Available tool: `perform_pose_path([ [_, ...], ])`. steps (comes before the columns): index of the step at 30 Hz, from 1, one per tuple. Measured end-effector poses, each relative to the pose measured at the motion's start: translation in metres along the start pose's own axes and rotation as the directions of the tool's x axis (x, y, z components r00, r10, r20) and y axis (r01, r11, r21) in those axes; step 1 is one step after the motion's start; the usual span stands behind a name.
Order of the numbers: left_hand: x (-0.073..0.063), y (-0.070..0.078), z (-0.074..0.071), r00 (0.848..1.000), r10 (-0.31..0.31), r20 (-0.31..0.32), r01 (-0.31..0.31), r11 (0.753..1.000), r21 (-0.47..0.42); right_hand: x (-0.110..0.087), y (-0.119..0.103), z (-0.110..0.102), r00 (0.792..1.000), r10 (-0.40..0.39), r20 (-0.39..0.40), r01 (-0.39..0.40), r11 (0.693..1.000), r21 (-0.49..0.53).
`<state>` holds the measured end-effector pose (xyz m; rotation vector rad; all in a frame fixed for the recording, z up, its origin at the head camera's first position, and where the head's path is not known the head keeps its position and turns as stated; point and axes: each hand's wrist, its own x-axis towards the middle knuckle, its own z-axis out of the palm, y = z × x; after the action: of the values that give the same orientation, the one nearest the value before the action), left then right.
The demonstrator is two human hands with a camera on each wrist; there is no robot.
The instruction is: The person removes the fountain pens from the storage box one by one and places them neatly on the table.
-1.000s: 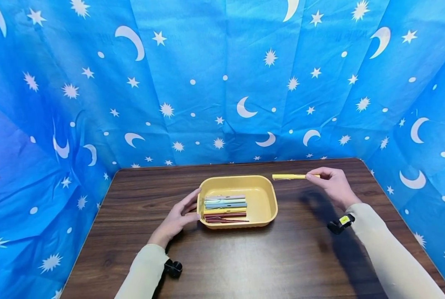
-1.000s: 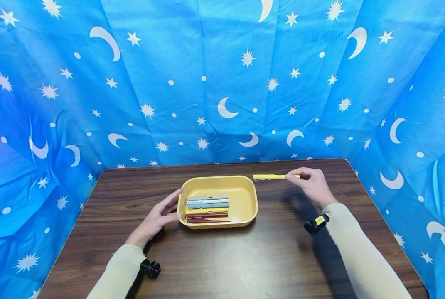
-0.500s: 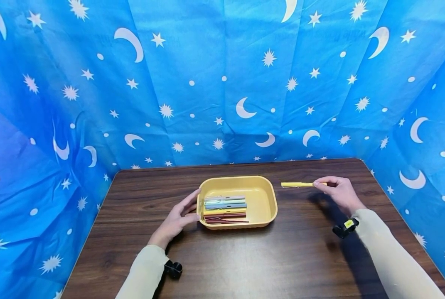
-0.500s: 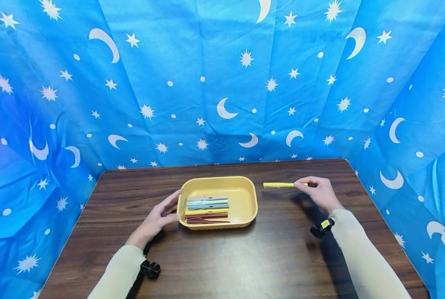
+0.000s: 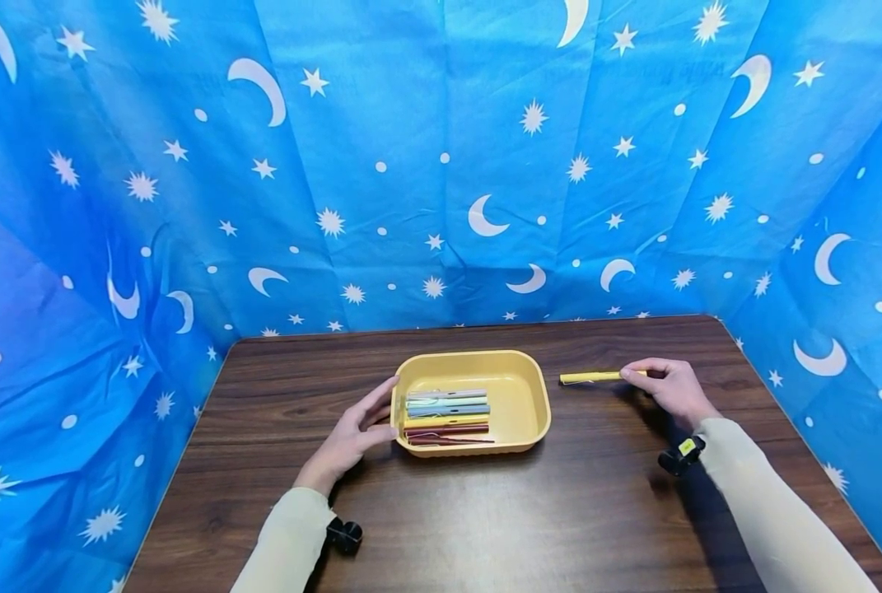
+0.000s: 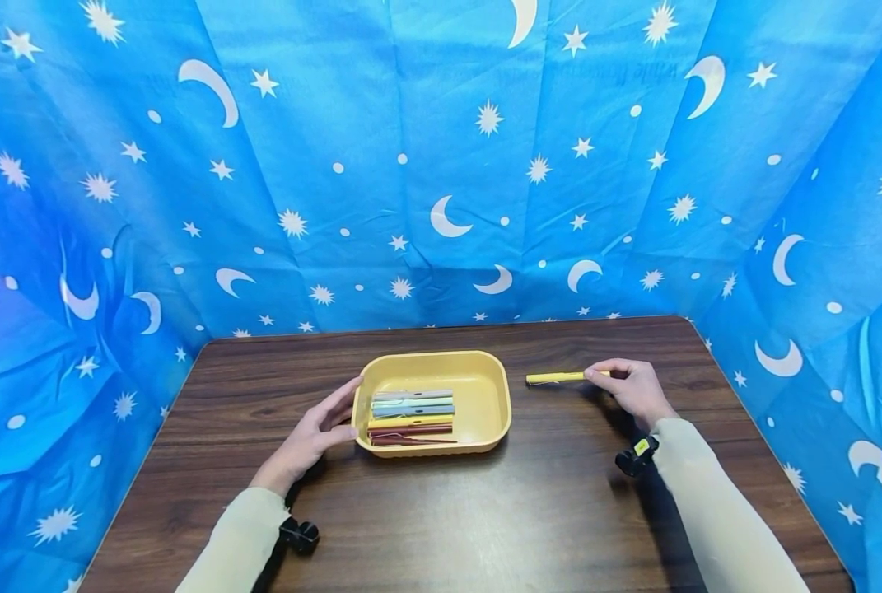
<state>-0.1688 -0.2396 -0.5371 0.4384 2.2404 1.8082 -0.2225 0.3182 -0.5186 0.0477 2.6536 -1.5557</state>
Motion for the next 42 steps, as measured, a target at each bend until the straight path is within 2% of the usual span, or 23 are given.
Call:
perform_pose_path([
  [9, 0.0, 0.002, 0.001, 1.0, -0.003, 0.001, 0.003, 1.0, -0.014, 0.0, 0.0, 0.002, 1.0, -0.003, 0.005, 0.003, 0.999, -0.039],
  [14, 0.0, 0.0, 0.0, 1.0, 0.0, 0.0, 0.0, 1.0, -0.012, 0.001, 0.0, 0.0, 0.999, -0.033, 0.005, 0.033, 0.997, -0.076],
  [20, 0.0, -0.002, 0.0, 1.0, 0.008, 0.002, -0.008, 1.0, -0.011, 0.002, 0.002, 0.0, 0.997, -0.082, 0.011, 0.082, 0.981, -0.175],
  [26, 0.0, 0.001, 0.0, 1.0, 0.004, 0.001, -0.004, 1.0, -0.024, 0.005, 0.007, 0.003, 0.989, -0.149, 0.001, 0.144, 0.95, -0.278],
  [34, 0.0, 0.0, 0.0, 1.0, 0.011, 0.012, -0.01, 0.999, -0.034, 0.008, 0.008, 0.005, 0.964, -0.265, -0.007, 0.243, 0.894, -0.376],
  [42, 0.0, 0.001, 0.001, 1.0, 0.006, 0.014, -0.005, 0.999, -0.048, 0.013, 0.016, 0.008, 0.917, -0.399, -0.018, 0.342, 0.808, -0.48],
])
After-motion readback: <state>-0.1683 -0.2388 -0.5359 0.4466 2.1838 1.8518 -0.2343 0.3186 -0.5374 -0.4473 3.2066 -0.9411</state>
